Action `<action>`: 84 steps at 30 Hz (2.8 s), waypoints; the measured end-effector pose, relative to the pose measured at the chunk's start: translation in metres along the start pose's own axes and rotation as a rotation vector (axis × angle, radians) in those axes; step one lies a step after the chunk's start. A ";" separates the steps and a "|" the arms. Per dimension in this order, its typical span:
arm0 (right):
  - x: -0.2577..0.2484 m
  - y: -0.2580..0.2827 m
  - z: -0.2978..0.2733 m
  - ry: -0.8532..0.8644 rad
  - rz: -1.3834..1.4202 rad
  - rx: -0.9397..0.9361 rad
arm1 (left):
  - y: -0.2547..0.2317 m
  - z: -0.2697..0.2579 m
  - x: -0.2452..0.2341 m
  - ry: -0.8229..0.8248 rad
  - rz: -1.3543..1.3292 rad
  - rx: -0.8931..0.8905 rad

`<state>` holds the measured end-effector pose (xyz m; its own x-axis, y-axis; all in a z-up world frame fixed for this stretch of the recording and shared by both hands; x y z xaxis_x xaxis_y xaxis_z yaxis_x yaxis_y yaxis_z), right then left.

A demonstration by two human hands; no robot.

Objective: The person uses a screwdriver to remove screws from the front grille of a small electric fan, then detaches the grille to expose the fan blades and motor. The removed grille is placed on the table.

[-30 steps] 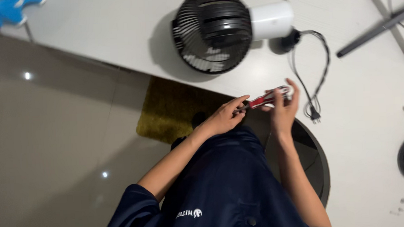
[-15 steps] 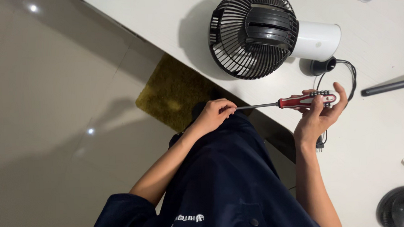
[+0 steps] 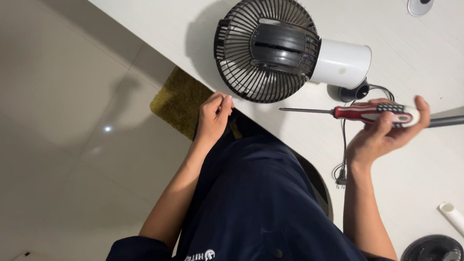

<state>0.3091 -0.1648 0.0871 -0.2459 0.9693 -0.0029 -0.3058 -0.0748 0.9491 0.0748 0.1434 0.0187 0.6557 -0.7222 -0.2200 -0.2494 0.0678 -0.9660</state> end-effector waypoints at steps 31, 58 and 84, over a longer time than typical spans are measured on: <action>0.054 0.025 0.018 0.234 -0.203 -0.413 | -0.075 0.081 0.049 0.088 0.735 0.266; -0.024 0.033 0.068 -0.088 -0.286 -0.456 | -0.077 0.022 0.039 0.127 0.785 0.243; 0.100 0.022 0.113 0.281 -0.336 -0.568 | -0.002 0.051 0.011 -0.151 0.209 -0.055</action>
<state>0.3813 -0.0430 0.1429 -0.2584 0.8699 -0.4202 -0.8195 0.0330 0.5722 0.1185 0.1704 0.0108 0.6841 -0.5849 -0.4357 -0.4260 0.1645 -0.8897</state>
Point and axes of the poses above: each hand's wrist, its own z-axis towards the middle knuckle, its own x-axis out of the palm, y = z × x, the point moved 8 cm from there along z, towards the middle knuckle, and after that the axes turned 5 degrees about -x, right-handed, at the moved point
